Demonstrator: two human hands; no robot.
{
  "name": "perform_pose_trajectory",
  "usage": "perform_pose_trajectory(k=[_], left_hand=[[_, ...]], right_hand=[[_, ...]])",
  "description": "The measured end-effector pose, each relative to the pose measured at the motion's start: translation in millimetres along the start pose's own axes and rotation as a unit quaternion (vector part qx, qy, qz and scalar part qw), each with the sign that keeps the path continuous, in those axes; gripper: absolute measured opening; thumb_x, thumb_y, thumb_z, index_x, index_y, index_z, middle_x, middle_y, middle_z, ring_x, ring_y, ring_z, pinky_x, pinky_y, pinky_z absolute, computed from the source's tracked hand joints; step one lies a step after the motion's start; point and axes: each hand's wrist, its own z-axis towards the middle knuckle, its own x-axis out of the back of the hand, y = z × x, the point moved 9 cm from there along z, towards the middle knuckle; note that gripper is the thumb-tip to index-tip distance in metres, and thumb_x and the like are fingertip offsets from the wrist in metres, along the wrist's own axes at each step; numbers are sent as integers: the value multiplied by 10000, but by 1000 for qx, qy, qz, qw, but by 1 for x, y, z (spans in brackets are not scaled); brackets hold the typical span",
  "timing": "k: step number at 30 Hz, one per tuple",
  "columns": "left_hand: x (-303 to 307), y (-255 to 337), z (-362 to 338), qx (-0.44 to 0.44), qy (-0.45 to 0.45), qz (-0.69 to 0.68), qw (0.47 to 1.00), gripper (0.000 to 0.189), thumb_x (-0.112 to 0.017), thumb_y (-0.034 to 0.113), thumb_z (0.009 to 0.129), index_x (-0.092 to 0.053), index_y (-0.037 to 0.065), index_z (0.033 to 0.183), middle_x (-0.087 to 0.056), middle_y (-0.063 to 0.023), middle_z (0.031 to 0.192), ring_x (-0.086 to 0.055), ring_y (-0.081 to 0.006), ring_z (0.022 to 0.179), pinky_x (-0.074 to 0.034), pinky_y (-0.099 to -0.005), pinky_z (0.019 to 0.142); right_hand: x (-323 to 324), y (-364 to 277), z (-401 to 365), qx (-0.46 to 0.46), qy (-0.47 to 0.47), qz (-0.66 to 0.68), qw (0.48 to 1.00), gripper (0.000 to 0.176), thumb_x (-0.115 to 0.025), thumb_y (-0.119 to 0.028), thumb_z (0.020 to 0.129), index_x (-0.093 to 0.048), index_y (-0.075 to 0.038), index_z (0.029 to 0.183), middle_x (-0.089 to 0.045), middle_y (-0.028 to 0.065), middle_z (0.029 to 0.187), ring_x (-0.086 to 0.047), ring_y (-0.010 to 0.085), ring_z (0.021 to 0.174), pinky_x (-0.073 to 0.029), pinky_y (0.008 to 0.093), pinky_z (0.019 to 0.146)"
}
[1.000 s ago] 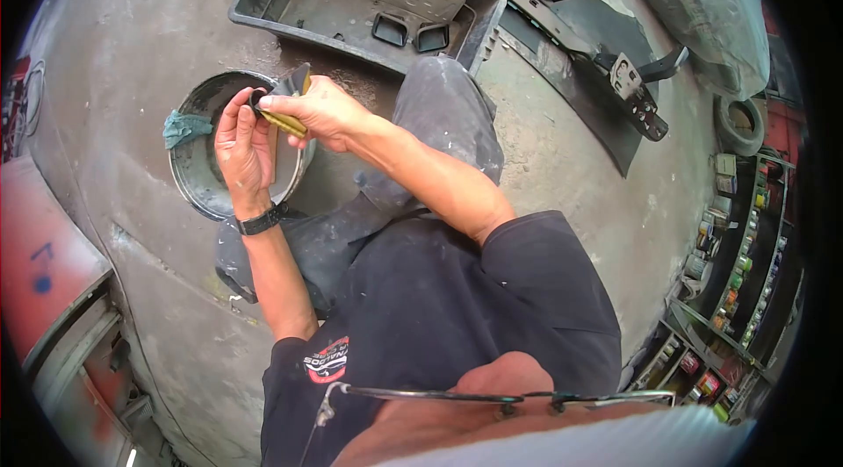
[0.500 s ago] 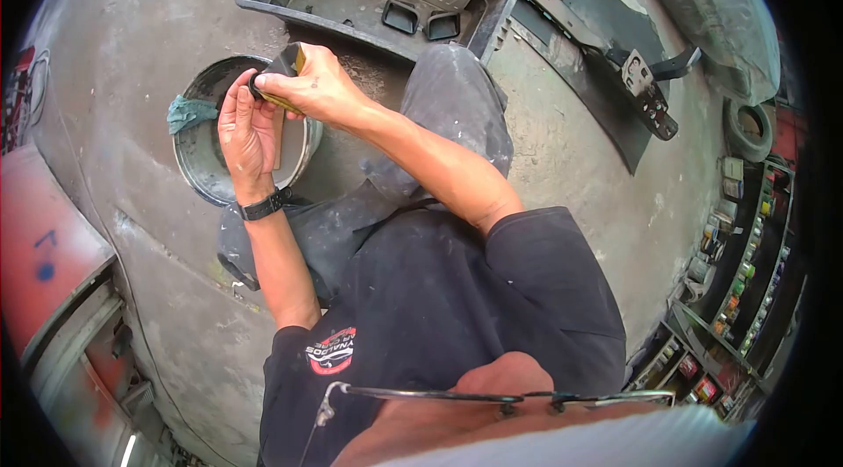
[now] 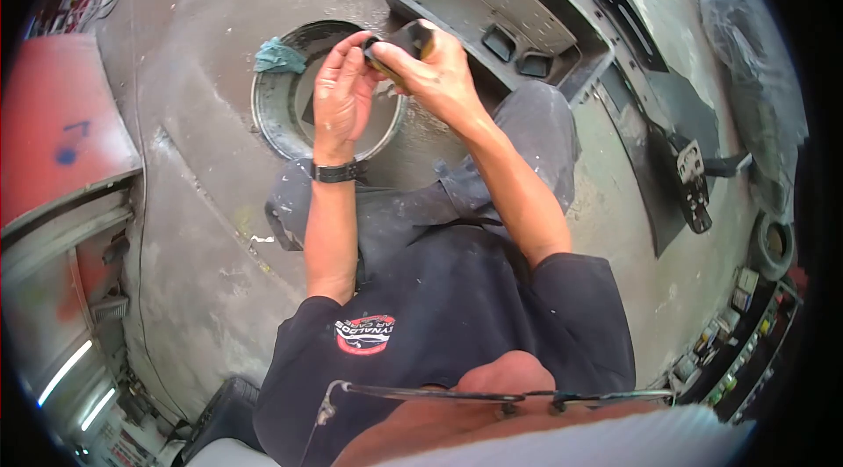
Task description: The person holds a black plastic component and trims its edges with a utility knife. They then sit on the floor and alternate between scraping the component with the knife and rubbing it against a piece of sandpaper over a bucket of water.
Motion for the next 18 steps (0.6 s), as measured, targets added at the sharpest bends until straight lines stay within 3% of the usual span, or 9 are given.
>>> perform_pose_trajectory(k=[3,8,9,10,16,18], left_hand=[[-5,4,-1,4,-12,-19,1000,316,-572,129,1013,-555,-9,1297,-673,-112,1148,-654,-182,1036,-545,-328,913],[5,5,1,-11,-30,-69,997,356,-582,142,1006,-534,14,1335,-653,-131,1231,-627,-217,1130,-509,-362,998],[5,5,1,-9,-40,-75,996,356,-578,140,1008,-532,17,1339,-650,-129,1241,-624,-215,1133,-508,-359,998],[-2,9,0,-11,-15,-72,997,309,-584,122,1005,-576,22,1297,-682,-84,1140,-653,-173,1019,-542,-334,911],[-4,7,-2,-9,-19,-8,1000,271,-583,90,1001,-597,2,1257,-685,-90,1107,-658,-171,1011,-543,-340,929],[1,5,-3,-7,-6,4,1000,262,-585,108,1004,-609,-3,1240,-690,-83,1079,-656,-160,957,-550,-321,878]], right_hand=[[-6,-16,-3,43,-16,-26,999,351,-769,-243,853,-614,42,985,-635,48,743,-614,86,653,-486,271,493],[-14,12,-11,-74,-49,111,990,279,-765,-240,860,-667,8,941,-679,52,771,-619,91,605,-508,243,492],[-12,15,-12,-82,-43,131,987,267,-763,-234,862,-672,11,917,-675,52,753,-612,97,585,-500,244,484],[-10,15,-13,-93,-33,149,984,256,-761,-227,863,-678,14,892,-670,52,734,-605,102,564,-492,246,476],[-23,17,-19,-143,-61,248,956,219,-751,-196,874,-668,5,843,-658,59,706,-592,120,526,-479,249,461],[-18,23,-13,-125,-55,226,965,189,-745,-182,882,-665,-13,849,-657,41,716,-589,106,541,-472,236,470]])
